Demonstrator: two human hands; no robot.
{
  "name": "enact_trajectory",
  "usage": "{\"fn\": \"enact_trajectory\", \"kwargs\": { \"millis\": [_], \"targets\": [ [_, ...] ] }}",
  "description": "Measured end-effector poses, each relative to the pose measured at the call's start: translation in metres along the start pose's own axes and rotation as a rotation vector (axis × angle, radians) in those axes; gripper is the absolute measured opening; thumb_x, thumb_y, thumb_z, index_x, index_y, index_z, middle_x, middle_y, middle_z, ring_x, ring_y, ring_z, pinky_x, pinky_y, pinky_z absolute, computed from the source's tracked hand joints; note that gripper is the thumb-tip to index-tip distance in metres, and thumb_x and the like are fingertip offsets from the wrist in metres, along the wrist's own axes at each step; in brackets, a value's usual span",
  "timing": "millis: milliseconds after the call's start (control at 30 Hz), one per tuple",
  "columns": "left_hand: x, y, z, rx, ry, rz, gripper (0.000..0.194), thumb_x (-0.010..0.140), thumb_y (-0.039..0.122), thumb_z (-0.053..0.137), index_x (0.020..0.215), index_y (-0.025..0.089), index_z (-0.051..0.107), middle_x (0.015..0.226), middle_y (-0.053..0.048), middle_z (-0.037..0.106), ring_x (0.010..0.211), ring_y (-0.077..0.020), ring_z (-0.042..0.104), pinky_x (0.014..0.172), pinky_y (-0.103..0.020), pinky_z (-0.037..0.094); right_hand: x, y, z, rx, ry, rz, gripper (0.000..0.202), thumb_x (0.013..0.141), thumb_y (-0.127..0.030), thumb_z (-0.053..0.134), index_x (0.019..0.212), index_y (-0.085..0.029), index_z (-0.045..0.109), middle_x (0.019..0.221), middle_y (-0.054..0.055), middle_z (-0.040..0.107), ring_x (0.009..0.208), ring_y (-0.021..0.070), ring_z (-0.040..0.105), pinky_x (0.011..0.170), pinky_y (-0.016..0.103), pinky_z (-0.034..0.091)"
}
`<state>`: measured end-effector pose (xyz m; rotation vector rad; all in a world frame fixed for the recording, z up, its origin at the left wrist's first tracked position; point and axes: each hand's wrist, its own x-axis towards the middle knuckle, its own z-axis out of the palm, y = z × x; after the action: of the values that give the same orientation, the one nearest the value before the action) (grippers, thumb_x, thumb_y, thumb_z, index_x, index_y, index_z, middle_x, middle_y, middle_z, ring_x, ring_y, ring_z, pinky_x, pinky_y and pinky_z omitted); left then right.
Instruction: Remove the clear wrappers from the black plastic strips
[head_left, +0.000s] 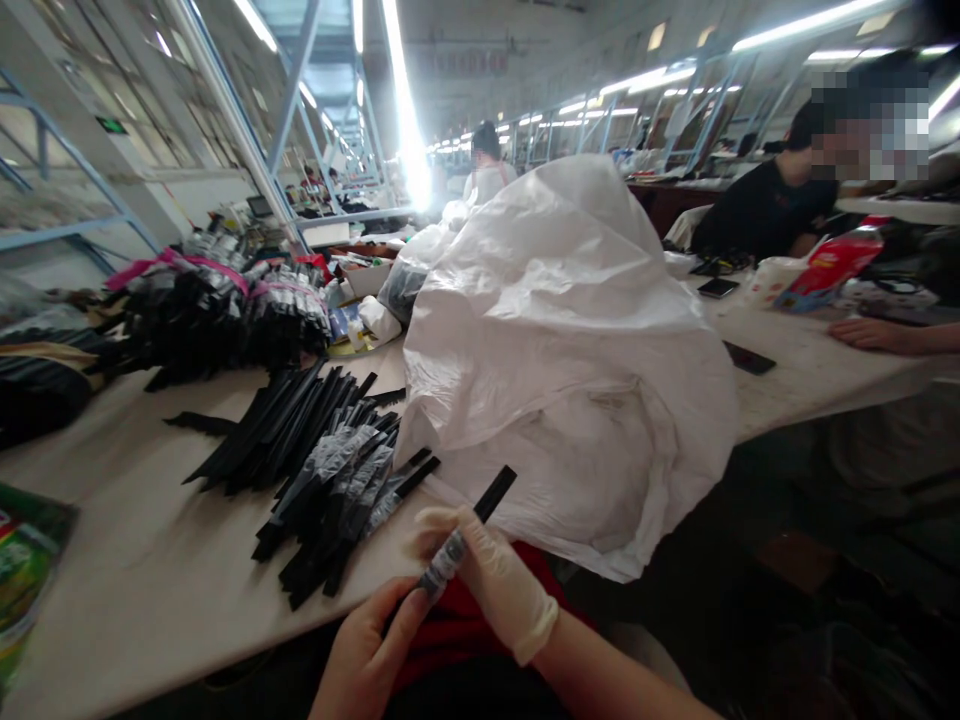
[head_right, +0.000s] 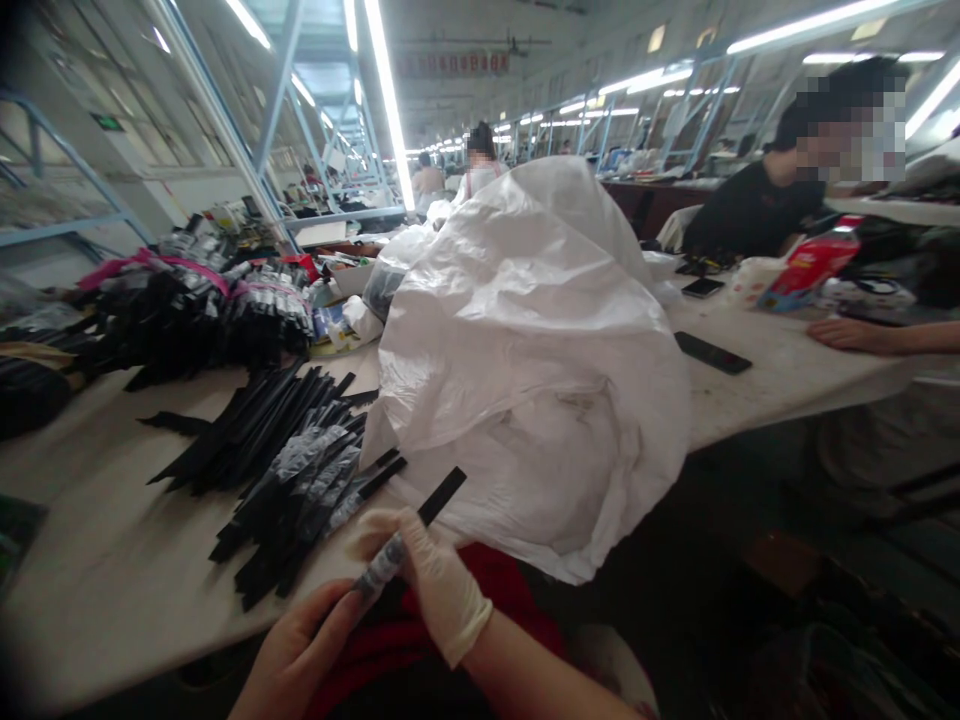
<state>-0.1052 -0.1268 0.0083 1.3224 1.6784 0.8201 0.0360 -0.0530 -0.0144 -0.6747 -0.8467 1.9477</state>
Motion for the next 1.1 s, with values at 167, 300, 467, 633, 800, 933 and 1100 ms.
{"fn": "enact_trajectory", "kwargs": {
  "millis": [167, 300, 467, 633, 800, 933, 1100],
  "targets": [
    [0.009, -0.005, -0.033, 0.25, 0.288, -0.002, 0.04, 0.078, 0.054, 0.045, 0.086, 0.02, 0.065, 0.055, 0.002, 0.06, 0.055, -0.0185, 0.057, 0.052, -0.024, 0.043, 0.006, -0.007, -0.019, -0.319, -0.066, -0.047, 0.046, 0.079, -0.054, 0.052, 0.107, -0.019, 0.061, 0.091, 0.007, 0.067, 0.083, 0.0198, 0.063, 0.078, 0.035, 0.048],
    [0.049, 0.0, -0.086, 0.666, 0.544, 0.028, 0.044, 0.084, 0.043, 0.035, 0.112, 0.016, 0.055, 0.079, -0.006, 0.067, 0.072, -0.0233, 0.063, 0.063, -0.029, 0.046, 0.03, -0.046, -0.078, -0.912, 0.278, -0.228, 0.038, 0.081, -0.044, 0.049, 0.103, -0.016, 0.06, 0.099, 0.009, 0.066, 0.089, 0.0191, 0.06, 0.079, 0.032, 0.046],
    [0.105, -0.004, -0.109, 1.21, 0.474, 0.093, 0.046, 0.088, 0.029, 0.026, 0.123, 0.008, 0.05, 0.103, -0.017, 0.061, 0.081, -0.0266, 0.063, 0.067, -0.033, 0.046, 0.061, -0.076, -0.123, -1.355, 0.413, -0.162, 0.03, 0.079, -0.034, 0.051, 0.097, -0.014, 0.063, 0.098, 0.013, 0.066, 0.09, 0.0234, 0.06, 0.08, 0.033, 0.041],
    [0.112, -0.006, -0.11, 1.355, 0.475, 0.127, 0.043, 0.088, 0.033, 0.029, 0.11, 0.013, 0.06, 0.098, -0.015, 0.062, 0.08, -0.028, 0.062, 0.067, -0.035, 0.046, 0.092, -0.075, -0.123, -1.418, 0.533, -0.038, 0.044, 0.076, -0.053, 0.048, 0.083, -0.014, 0.067, 0.092, 0.019, 0.068, 0.089, 0.029, 0.061, 0.075, 0.035, 0.04],
    [0.095, 0.001, -0.099, 1.278, 0.498, 0.311, 0.04, 0.087, 0.033, 0.036, 0.109, 0.01, 0.06, 0.108, -0.016, 0.061, 0.089, -0.0291, 0.061, 0.076, -0.037, 0.046, 0.115, -0.078, -0.123, -1.332, 0.611, -0.026, 0.04, 0.079, -0.048, 0.044, 0.082, -0.014, 0.065, 0.093, 0.02, 0.066, 0.09, 0.0283, 0.06, 0.074, 0.036, 0.039],
    [0.08, 0.007, -0.058, 0.889, 0.303, 0.456, 0.034, 0.086, 0.033, 0.04, 0.103, 0.015, 0.064, 0.103, -0.012, 0.064, 0.092, -0.0256, 0.061, 0.085, -0.035, 0.044, 0.088, -0.073, -0.115, -1.246, 0.517, -0.087, 0.029, 0.081, -0.04, 0.043, 0.073, -0.018, 0.06, 0.078, 0.007, 0.064, 0.076, 0.0192, 0.057, 0.066, 0.028, 0.039],
    [0.075, 0.02, 0.02, 0.226, -0.092, 0.264, 0.028, 0.085, 0.033, 0.045, 0.098, 0.021, 0.066, 0.099, -0.008, 0.068, 0.094, -0.0219, 0.06, 0.086, -0.031, 0.042, 0.027, -0.048, -0.09, -0.735, 0.3, -0.001, 0.037, 0.075, -0.054, 0.049, 0.063, -0.02, 0.045, 0.049, -0.006, 0.042, 0.045, 0.009, 0.038, 0.045, 0.022, 0.029]
  ]
}}
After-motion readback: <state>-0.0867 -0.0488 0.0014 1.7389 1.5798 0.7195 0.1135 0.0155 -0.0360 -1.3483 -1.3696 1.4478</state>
